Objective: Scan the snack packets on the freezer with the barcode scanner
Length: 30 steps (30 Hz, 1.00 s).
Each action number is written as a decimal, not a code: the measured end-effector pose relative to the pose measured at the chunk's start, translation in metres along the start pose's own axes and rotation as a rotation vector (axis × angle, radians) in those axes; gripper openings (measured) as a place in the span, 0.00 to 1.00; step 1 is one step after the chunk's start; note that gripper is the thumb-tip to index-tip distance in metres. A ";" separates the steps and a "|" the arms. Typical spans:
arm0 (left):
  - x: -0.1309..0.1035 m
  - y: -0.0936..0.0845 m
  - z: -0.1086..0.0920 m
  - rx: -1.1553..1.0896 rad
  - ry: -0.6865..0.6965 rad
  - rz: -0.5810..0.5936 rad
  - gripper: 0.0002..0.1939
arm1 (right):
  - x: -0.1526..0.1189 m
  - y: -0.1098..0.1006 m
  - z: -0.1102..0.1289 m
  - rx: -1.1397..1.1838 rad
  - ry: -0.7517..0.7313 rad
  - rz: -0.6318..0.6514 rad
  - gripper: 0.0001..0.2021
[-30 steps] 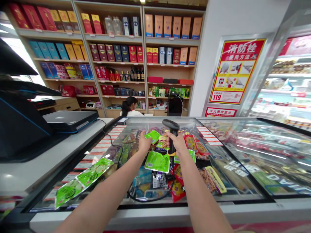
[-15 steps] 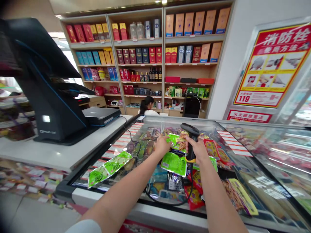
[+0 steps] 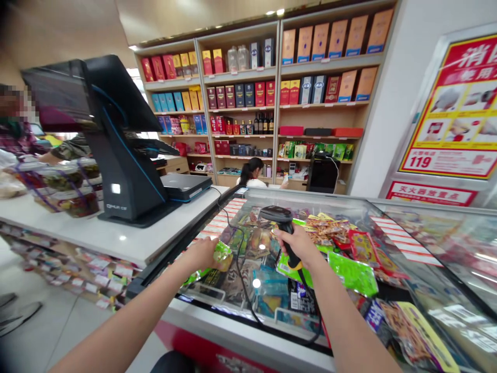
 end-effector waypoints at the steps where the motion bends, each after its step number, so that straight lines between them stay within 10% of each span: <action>1: -0.005 0.003 0.002 0.053 0.022 0.025 0.25 | 0.002 0.005 -0.001 -0.004 0.001 0.006 0.15; 10: 0.017 -0.003 0.048 -0.562 -0.118 0.187 0.03 | 0.002 0.016 -0.017 -0.021 0.022 0.038 0.16; 15: 0.029 -0.013 0.084 -0.953 -0.348 -0.011 0.06 | 0.009 0.017 -0.006 -0.012 0.003 0.000 0.16; 23: 0.050 -0.004 0.030 -1.731 -0.309 -0.140 0.08 | 0.026 0.066 0.011 -0.008 -0.071 0.073 0.15; 30: 0.074 0.006 0.000 -1.530 -0.112 -0.264 0.24 | 0.026 0.068 -0.006 -0.057 -0.103 0.058 0.16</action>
Point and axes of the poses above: each hand's wrist, its own x-axis towards the middle knuckle, its own y-axis out of the palm, z = x × y, the point moved 6 cm from there along x, towards the middle knuckle, and after that the axes turned 4 degrees about x, right-handed, at the moved point
